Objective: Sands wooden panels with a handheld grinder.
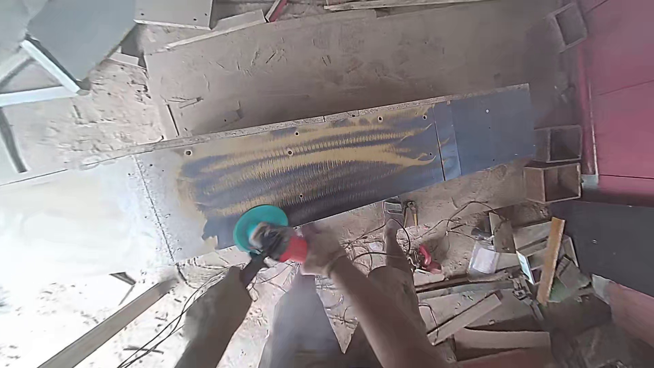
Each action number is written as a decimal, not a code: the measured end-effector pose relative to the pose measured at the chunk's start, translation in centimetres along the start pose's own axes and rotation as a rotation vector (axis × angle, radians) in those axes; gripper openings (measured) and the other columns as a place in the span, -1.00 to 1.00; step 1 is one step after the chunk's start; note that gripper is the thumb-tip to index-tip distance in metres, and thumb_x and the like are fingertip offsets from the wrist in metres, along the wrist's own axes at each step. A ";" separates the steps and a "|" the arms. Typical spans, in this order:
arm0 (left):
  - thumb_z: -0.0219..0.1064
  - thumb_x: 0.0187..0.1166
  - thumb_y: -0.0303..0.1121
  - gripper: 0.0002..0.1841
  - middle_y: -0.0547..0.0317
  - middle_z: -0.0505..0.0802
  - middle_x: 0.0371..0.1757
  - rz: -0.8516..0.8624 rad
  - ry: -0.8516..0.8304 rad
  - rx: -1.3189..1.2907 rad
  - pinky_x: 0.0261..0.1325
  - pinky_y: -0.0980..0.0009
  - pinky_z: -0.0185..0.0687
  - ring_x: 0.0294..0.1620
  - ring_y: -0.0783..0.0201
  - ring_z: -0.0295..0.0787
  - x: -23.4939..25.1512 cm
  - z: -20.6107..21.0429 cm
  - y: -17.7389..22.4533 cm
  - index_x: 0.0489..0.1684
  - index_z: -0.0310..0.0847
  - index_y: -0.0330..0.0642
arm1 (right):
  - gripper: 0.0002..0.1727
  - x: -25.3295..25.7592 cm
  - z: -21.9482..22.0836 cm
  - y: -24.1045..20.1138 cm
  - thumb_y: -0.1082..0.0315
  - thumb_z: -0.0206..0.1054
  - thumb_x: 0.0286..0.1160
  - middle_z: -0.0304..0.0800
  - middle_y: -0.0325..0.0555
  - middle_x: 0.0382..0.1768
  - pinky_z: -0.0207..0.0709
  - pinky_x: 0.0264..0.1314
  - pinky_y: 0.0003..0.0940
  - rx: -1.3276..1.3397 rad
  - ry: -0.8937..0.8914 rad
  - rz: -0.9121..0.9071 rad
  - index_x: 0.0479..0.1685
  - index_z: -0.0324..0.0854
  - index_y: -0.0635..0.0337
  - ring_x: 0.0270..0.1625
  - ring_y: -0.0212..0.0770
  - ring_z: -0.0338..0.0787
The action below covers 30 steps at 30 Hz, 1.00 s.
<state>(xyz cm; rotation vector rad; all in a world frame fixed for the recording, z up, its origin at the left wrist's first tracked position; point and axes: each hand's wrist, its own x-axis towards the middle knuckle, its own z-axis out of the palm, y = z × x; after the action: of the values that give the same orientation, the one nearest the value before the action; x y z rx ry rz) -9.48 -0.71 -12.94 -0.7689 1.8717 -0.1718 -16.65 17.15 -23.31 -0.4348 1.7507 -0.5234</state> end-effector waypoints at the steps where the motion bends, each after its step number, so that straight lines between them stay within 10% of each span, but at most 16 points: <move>1: 0.31 0.57 -0.22 -0.64 -0.23 0.89 0.04 -0.017 0.020 -0.057 0.04 -0.33 0.71 0.11 -0.29 0.87 0.8 1.4 -2.1 0.29 0.62 -0.09 | -0.25 0.4 0.1 -1.9 0.00 0.65 -0.01 0.85 0.17 0.10 0.71 0.05 0.37 -0.037 -0.020 -0.013 0.29 0.63 0.16 0.13 0.22 0.86; 4: 0.37 0.57 -0.22 -0.64 -0.31 0.87 0.09 -0.015 0.028 -0.267 0.12 -0.39 0.66 0.16 -0.33 0.83 2.6 4.1 -4.1 0.25 0.66 -0.19 | -0.26 -0.3 -2.3 -5.2 0.07 0.67 0.03 0.84 0.17 0.06 0.73 -0.01 0.27 -0.123 -0.040 -0.022 0.28 0.58 0.21 0.10 0.19 0.87; 8: 0.41 0.53 -0.22 -0.71 -0.24 0.88 -0.11 0.152 -0.004 -0.451 0.01 -0.38 0.67 -0.01 -0.27 0.85 3.0 3.6 4.0 0.05 0.75 -0.22 | -0.22 -5.7 -8.3 -1.6 0.19 0.60 0.18 0.81 0.26 0.06 0.73 -0.02 0.25 -0.179 0.076 0.034 0.49 0.42 0.21 0.08 0.27 0.86; 12: 0.29 0.61 0.00 -0.61 -0.07 0.90 0.10 0.387 -0.146 -0.297 0.15 -0.33 0.71 0.16 -0.15 0.86 0.0 0.9 18.9 0.24 0.71 0.01 | -0.16 -11.9 -14.3 9.5 0.01 0.62 0.21 0.81 0.31 0.17 0.69 0.14 0.37 -0.181 0.067 0.343 0.50 0.47 0.28 0.20 0.34 0.84; 22: 0.48 0.42 -0.25 -0.58 -0.17 0.83 0.25 0.787 -0.206 -0.084 0.03 -0.32 0.72 0.25 -0.22 0.80 -9.9 -5.8 49.6 0.23 0.71 -0.18 | -0.26 -20.4 -19.5 39.1 0.09 0.75 0.17 0.78 0.43 0.23 0.53 0.44 0.41 0.066 0.322 0.810 0.29 0.65 0.40 0.39 0.37 0.75; 25: 0.42 0.49 -0.33 -0.62 -0.21 0.81 0.26 0.786 -0.167 -0.044 0.03 -0.26 0.74 0.27 -0.22 0.78 -11.2 -7.7 49.5 0.26 0.68 -0.25 | -0.11 -19.7 -16.6 41.9 -0.02 0.84 0.04 0.77 0.43 0.21 0.47 0.49 0.40 0.271 0.468 0.651 0.33 0.62 0.41 0.37 0.35 0.73; 30: 0.43 0.44 -0.43 -0.62 -0.27 0.83 0.17 0.658 -0.141 0.066 0.01 -0.29 0.70 0.19 -0.29 0.79 -9.8 -8.8 36.7 0.22 0.66 -0.32 | -0.10 -13.8 -9.8 31.6 0.21 0.89 -0.37 0.86 0.18 0.04 0.69 0.31 0.20 0.562 0.456 0.390 0.24 0.67 0.32 0.16 0.09 0.85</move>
<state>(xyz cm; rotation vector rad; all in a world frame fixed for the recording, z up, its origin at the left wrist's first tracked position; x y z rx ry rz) -30.57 31.70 -18.02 -0.0898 1.8752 0.2317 -23.46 52.07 -27.94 0.4478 1.9481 -0.8360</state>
